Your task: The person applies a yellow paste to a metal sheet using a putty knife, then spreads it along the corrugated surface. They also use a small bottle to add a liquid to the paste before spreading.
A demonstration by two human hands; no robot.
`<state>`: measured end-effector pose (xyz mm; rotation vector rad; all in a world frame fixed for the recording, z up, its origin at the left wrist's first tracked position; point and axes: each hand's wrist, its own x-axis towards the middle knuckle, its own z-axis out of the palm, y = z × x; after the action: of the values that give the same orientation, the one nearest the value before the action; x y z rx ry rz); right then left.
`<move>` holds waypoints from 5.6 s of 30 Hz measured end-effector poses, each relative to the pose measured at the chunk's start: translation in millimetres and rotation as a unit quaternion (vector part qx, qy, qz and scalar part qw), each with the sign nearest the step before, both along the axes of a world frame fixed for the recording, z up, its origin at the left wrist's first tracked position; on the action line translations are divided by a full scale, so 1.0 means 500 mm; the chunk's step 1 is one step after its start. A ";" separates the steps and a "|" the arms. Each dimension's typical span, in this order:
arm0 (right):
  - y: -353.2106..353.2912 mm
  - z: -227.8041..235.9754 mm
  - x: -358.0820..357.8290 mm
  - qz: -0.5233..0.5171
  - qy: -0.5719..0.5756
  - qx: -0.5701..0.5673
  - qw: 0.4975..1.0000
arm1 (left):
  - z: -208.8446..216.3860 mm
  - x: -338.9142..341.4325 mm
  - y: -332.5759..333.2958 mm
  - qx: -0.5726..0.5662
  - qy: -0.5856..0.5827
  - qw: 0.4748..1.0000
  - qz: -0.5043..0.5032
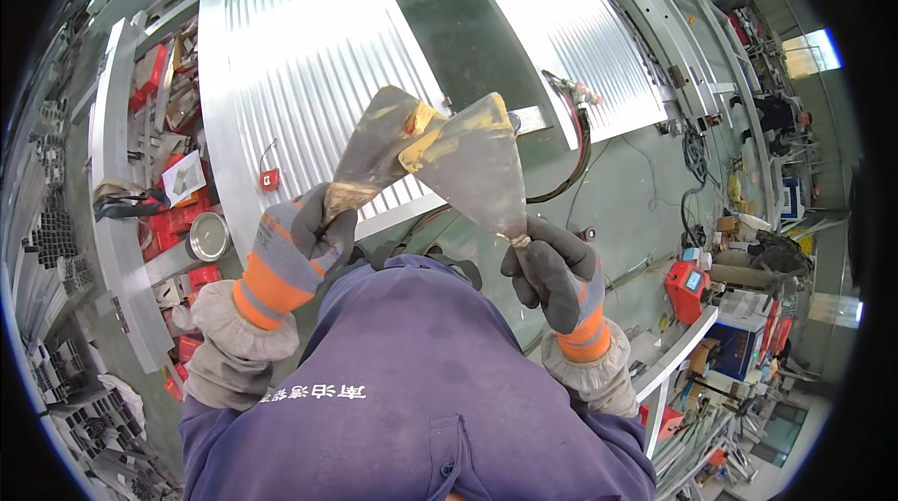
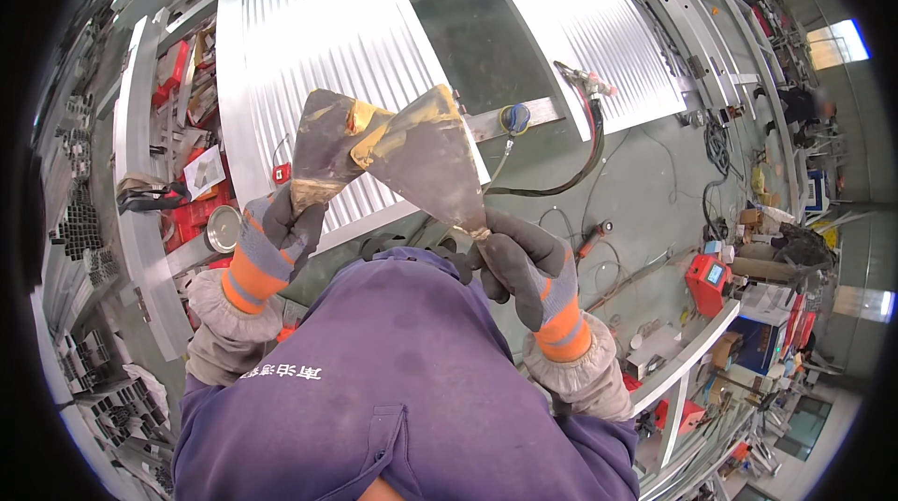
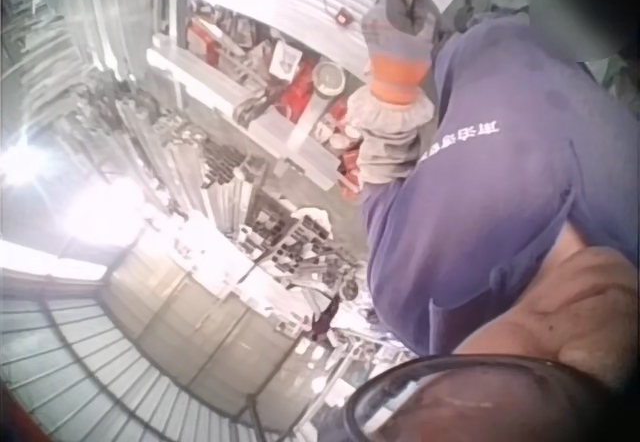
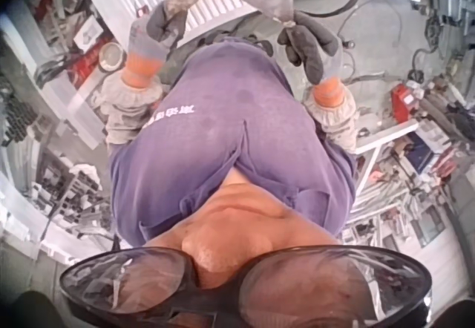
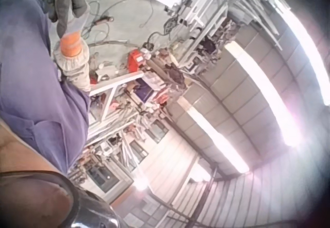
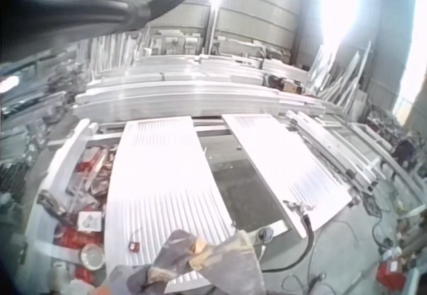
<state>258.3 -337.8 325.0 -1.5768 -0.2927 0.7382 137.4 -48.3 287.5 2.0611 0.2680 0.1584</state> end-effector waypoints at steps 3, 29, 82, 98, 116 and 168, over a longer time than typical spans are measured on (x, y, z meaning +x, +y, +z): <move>0.002 0.003 0.002 -0.006 0.014 0.001 1.000 | -0.001 0.000 0.002 0.023 -0.016 1.000 -0.006; -0.067 -0.006 0.096 0.047 -0.518 -0.134 0.844 | 0.025 -0.017 -0.019 -0.268 0.139 0.947 -0.114; -0.017 -0.014 0.002 -0.015 0.051 0.003 0.999 | 0.016 0.010 0.001 -0.015 0.062 0.996 -0.063; -0.019 0.020 0.040 -0.076 -0.014 0.148 0.986 | -0.047 0.002 -0.021 0.212 0.039 0.974 -0.072; -0.083 0.006 0.096 0.103 -0.615 -0.169 0.764 | 0.037 0.005 -0.029 -0.328 0.224 0.912 -0.100; -0.363 -0.022 -0.233 -0.323 -0.022 0.055 0.944 | -0.009 0.175 -0.300 -0.250 0.189 0.900 -0.301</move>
<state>142.0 -519.4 314.1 -1.4600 0.1539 0.1695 224.7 -198.6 282.9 1.5548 -0.1029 -0.6372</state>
